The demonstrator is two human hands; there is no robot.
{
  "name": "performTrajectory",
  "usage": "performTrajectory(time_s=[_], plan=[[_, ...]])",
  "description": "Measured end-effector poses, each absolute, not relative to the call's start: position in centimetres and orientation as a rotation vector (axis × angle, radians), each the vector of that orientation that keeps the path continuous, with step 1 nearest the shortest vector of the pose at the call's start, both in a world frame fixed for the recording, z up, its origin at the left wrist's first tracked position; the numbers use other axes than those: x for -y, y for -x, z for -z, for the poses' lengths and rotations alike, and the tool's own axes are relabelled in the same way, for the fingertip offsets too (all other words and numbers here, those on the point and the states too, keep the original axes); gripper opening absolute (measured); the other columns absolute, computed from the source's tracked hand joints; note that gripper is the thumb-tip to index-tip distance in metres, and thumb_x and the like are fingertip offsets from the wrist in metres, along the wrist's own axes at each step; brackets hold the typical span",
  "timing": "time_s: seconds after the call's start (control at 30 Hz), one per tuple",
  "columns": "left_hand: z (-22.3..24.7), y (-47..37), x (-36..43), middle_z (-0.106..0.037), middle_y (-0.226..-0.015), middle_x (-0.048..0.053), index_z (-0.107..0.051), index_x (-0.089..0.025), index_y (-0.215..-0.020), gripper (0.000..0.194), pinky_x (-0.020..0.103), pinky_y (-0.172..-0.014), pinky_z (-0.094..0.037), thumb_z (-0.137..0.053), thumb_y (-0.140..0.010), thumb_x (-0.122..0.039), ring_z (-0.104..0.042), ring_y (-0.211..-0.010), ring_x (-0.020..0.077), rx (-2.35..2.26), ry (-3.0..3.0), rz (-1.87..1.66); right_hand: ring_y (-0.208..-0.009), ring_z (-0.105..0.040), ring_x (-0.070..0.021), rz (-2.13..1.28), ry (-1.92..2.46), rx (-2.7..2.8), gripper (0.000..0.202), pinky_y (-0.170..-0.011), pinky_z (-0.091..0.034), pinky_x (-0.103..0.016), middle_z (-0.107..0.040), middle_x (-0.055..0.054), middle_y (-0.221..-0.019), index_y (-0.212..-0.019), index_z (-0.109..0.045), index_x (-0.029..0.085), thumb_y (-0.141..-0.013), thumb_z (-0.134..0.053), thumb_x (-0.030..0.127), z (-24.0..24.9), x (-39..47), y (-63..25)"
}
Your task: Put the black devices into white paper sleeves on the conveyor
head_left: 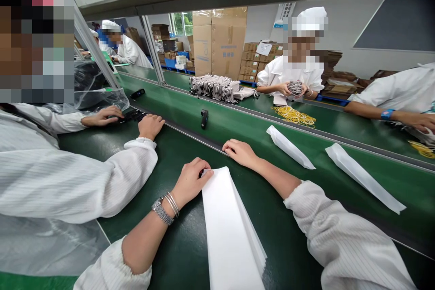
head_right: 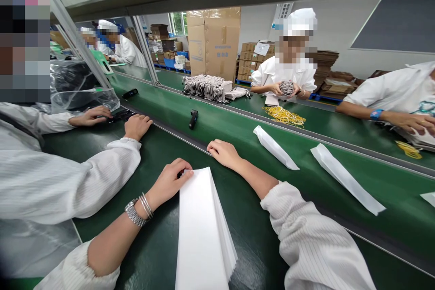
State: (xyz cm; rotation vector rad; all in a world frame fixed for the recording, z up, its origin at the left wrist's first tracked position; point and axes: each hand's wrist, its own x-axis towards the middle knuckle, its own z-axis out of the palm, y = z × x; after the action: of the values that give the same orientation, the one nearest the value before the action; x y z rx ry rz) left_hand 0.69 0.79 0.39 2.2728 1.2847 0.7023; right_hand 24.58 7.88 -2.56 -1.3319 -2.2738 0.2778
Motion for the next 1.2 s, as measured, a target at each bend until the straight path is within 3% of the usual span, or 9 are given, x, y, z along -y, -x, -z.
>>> performTrajectory(time_s=[1.2], plan=[[-0.05, -0.46, -0.86, -0.058, -0.086, 0.002, -0.063, -0.019, -0.087, 0.019, 0.029, -0.071, -0.041, -0.049, -0.091, -0.032, -0.057, -0.082, 0.0175, -1.286, -2.310, -0.648, -0.083, -0.058, -0.0144, -0.253, 1.356, 2.286, 0.018, -0.070, -0.036, -0.025, -0.063, -0.001, -0.093, -0.096, -0.064, 0.024, -0.094, -0.045, 0.023, 2.55, -7.82, -24.46]])
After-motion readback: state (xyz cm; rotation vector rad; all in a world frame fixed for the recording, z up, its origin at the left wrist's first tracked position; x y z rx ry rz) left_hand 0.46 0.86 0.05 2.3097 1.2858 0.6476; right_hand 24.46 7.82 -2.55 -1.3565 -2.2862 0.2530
